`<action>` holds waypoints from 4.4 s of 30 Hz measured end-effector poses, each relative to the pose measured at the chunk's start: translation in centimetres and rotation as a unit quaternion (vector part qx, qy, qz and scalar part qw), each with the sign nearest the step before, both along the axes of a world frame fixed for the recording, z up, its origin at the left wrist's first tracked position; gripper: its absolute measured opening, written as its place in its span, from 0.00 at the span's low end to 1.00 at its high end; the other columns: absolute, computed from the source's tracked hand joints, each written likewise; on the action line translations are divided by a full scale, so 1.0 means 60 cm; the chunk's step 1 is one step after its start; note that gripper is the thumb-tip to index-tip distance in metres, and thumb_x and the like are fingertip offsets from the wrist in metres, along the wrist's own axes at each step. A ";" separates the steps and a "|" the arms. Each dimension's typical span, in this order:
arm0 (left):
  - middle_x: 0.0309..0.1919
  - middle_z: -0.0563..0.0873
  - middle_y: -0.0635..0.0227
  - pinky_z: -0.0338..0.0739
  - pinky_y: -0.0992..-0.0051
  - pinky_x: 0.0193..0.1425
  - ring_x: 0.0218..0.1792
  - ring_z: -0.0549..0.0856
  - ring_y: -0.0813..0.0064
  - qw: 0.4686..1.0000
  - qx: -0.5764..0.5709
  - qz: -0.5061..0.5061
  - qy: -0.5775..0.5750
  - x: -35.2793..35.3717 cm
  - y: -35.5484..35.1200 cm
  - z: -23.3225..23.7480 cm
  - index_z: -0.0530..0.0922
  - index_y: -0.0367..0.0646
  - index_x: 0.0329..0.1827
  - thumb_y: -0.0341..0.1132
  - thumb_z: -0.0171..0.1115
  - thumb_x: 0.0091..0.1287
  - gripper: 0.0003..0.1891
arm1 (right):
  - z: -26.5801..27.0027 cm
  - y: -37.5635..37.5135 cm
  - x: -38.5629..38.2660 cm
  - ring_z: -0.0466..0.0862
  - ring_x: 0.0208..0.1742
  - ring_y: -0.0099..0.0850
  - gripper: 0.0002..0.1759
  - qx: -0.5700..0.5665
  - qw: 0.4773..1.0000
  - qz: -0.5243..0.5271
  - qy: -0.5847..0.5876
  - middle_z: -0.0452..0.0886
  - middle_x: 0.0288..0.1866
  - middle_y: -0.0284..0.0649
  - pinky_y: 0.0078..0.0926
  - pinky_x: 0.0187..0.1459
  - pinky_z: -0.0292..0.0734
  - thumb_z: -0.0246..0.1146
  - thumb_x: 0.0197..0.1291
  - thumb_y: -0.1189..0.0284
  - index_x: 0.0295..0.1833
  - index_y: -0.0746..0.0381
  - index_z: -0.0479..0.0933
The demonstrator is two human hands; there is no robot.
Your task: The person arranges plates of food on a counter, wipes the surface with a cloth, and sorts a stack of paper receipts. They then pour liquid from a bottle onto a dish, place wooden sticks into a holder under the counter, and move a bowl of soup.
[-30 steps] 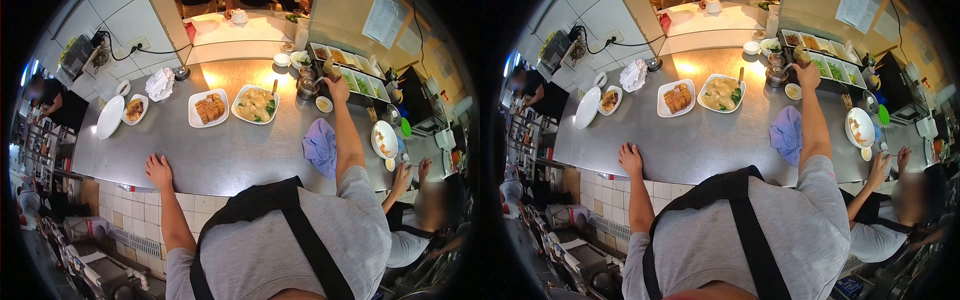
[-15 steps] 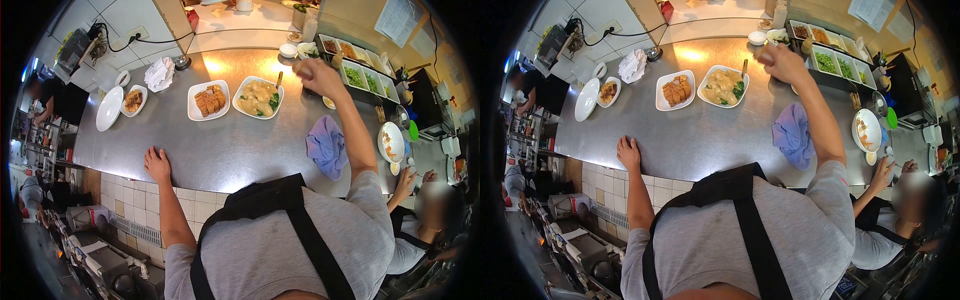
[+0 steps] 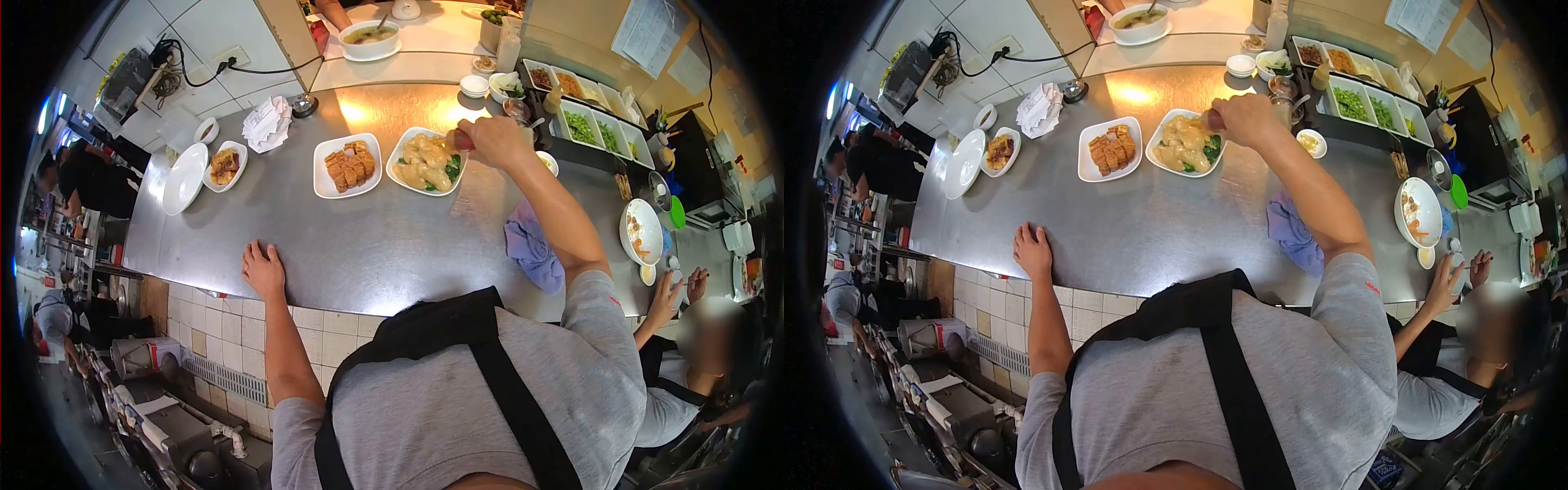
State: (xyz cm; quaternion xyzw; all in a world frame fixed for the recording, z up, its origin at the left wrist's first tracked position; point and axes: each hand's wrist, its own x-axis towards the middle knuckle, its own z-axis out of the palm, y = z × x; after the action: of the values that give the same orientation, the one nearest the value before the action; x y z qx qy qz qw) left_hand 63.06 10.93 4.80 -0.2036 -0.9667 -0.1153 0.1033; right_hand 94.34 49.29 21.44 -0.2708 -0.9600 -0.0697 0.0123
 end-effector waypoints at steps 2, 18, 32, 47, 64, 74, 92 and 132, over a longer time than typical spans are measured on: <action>0.70 0.67 0.62 0.54 0.48 0.71 0.72 0.62 0.58 1.000 0.000 0.001 0.003 0.001 -0.002 0.000 0.67 0.48 0.69 0.52 0.48 0.70 0.28 | 0.002 -0.002 0.013 0.85 0.40 0.40 0.17 -0.002 1.000 -0.014 -0.023 0.85 0.37 0.40 0.40 0.38 0.79 0.67 0.49 0.65 0.47 0.54 0.78; 0.68 0.69 0.62 0.57 0.50 0.69 0.69 0.65 0.58 0.999 0.012 -0.013 0.035 -0.009 -0.005 -0.016 0.69 0.47 0.66 0.51 0.49 0.70 0.26 | -0.013 0.014 0.076 0.82 0.50 0.46 0.36 -0.257 0.957 -0.090 0.095 0.82 0.48 0.52 0.38 0.52 0.76 0.70 0.47 0.54 0.61 0.55 0.72; 0.67 0.70 0.62 0.58 0.53 0.69 0.69 0.66 0.59 0.999 0.003 -0.018 0.043 -0.012 -0.002 -0.018 0.70 0.47 0.66 0.51 0.49 0.70 0.26 | -0.064 0.228 0.227 0.83 0.48 0.41 0.34 -0.063 0.772 -0.199 0.600 0.83 0.47 0.50 0.33 0.50 0.76 0.75 0.46 0.58 0.54 0.67 0.73; 0.67 0.70 0.62 0.56 0.56 0.71 0.70 0.65 0.60 0.998 0.017 -0.017 0.058 -0.020 -0.003 -0.033 0.70 0.48 0.66 0.52 0.49 0.69 0.27 | -0.145 0.446 0.288 0.78 0.48 0.22 0.25 -0.450 0.734 -0.128 0.493 0.79 0.55 0.31 0.21 0.45 0.75 0.61 0.65 0.59 0.65 0.58 0.73; 0.68 0.69 0.64 0.55 0.56 0.72 0.70 0.65 0.62 0.999 0.003 0.009 0.051 -0.012 0.002 -0.023 0.70 0.49 0.66 0.52 0.49 0.70 0.26 | -0.090 0.506 0.264 0.80 0.47 0.26 0.25 -0.296 0.846 -0.134 0.423 0.82 0.47 0.38 0.23 0.50 0.72 0.71 0.55 0.63 0.55 0.66 0.76; 0.68 0.69 0.63 0.55 0.54 0.72 0.70 0.64 0.61 0.999 0.010 0.005 0.043 -0.009 0.001 -0.019 0.70 0.48 0.66 0.51 0.49 0.70 0.25 | 0.109 0.273 0.201 0.83 0.47 0.32 0.20 -0.427 0.683 0.018 0.593 0.83 0.48 0.47 0.29 0.49 0.78 0.64 0.62 0.59 0.48 0.65 0.76; 0.69 0.68 0.63 0.53 0.50 0.72 0.71 0.62 0.60 1.000 0.006 0.017 0.010 -0.002 0.003 -0.003 0.68 0.49 0.67 0.52 0.49 0.70 0.27 | -0.081 -0.022 0.049 0.84 0.41 0.45 0.26 -0.201 0.972 -0.069 0.096 0.83 0.39 0.49 0.40 0.43 0.76 0.68 0.52 0.61 0.55 0.59 0.74; 0.68 0.69 0.63 0.56 0.52 0.70 0.70 0.64 0.61 0.999 -0.004 0.007 0.031 -0.006 0.001 -0.012 0.69 0.49 0.67 0.52 0.49 0.70 0.26 | -0.095 0.046 0.085 0.80 0.46 0.25 0.26 -0.425 0.849 -0.053 0.309 0.81 0.44 0.39 0.24 0.48 0.74 0.67 0.60 0.59 0.57 0.64 0.72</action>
State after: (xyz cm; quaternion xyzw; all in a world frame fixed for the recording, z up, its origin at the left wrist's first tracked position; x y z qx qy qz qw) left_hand 62.68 10.97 4.09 -0.2005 -0.9649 -0.1047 0.1333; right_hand 99.45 52.04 15.71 -0.3078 -0.8268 0.4317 0.1880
